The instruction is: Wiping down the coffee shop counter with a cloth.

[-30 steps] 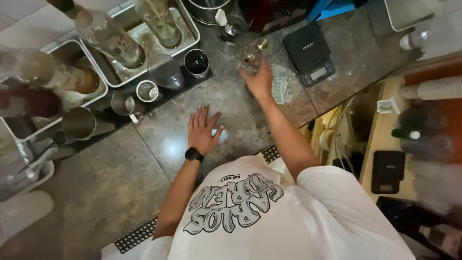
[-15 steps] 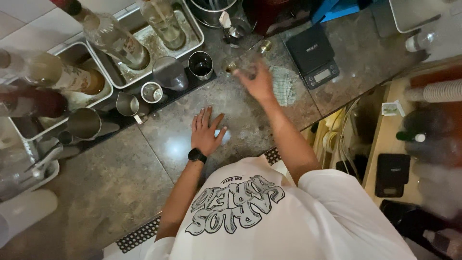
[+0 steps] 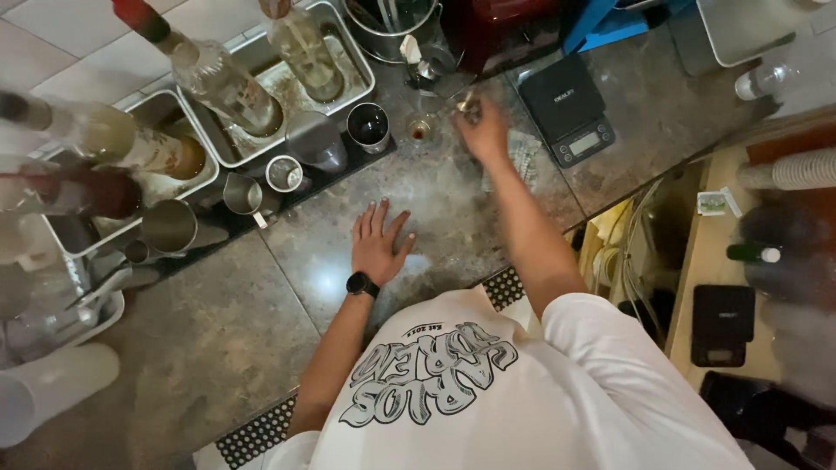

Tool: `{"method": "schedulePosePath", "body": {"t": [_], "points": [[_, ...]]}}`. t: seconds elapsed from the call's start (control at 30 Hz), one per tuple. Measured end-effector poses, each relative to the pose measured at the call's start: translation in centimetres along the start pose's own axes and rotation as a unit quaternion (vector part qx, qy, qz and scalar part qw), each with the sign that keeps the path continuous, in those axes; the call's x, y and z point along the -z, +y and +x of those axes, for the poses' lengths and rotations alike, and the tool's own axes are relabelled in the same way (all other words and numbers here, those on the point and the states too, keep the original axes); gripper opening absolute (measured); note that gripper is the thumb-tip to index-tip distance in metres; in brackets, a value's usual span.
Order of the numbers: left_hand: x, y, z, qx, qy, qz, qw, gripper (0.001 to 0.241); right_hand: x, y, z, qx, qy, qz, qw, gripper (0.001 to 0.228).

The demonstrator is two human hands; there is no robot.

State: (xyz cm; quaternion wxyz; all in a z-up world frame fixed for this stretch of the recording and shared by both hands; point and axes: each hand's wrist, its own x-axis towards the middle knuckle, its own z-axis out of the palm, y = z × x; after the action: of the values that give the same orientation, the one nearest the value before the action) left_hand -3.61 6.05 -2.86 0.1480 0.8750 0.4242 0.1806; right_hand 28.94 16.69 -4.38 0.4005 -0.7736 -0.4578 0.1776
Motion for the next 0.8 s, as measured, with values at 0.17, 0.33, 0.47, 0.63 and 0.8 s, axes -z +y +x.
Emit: {"method": "schedulePosePath", "body": {"t": [0.17, 0.33, 0.47, 0.63, 0.8], "points": [[-0.1, 0.0, 0.0, 0.005, -0.007, 0.003, 1.000, 0.049, 0.5, -2.8, -1.2, 0.078, 0.003, -0.029, 0.997, 0.038], [0.5, 0.3, 0.1, 0.014, -0.010, -0.015, 1.000, 0.044, 4.9, -4.0, -3.3, 0.062, -0.079, -0.035, 0.994, 0.066], [-0.3, 0.0, -0.1, 0.009, 0.005, 0.010, 1.000, 0.046, 6.8, -0.9, -6.4, 0.119, 0.003, -0.152, 0.981, 0.062], [0.0, 0.2, 0.1, 0.000, 0.008, 0.002, 1.000, 0.045, 8.3, -0.4, -12.3, 0.074, -0.002, -0.309, 0.948, 0.082], [0.0, 0.3, 0.3, -0.019, 0.021, 0.031, 0.999, 0.049, 8.3, 0.2, -13.3, 0.085, 0.041, -0.285, 0.954, 0.050]]}}
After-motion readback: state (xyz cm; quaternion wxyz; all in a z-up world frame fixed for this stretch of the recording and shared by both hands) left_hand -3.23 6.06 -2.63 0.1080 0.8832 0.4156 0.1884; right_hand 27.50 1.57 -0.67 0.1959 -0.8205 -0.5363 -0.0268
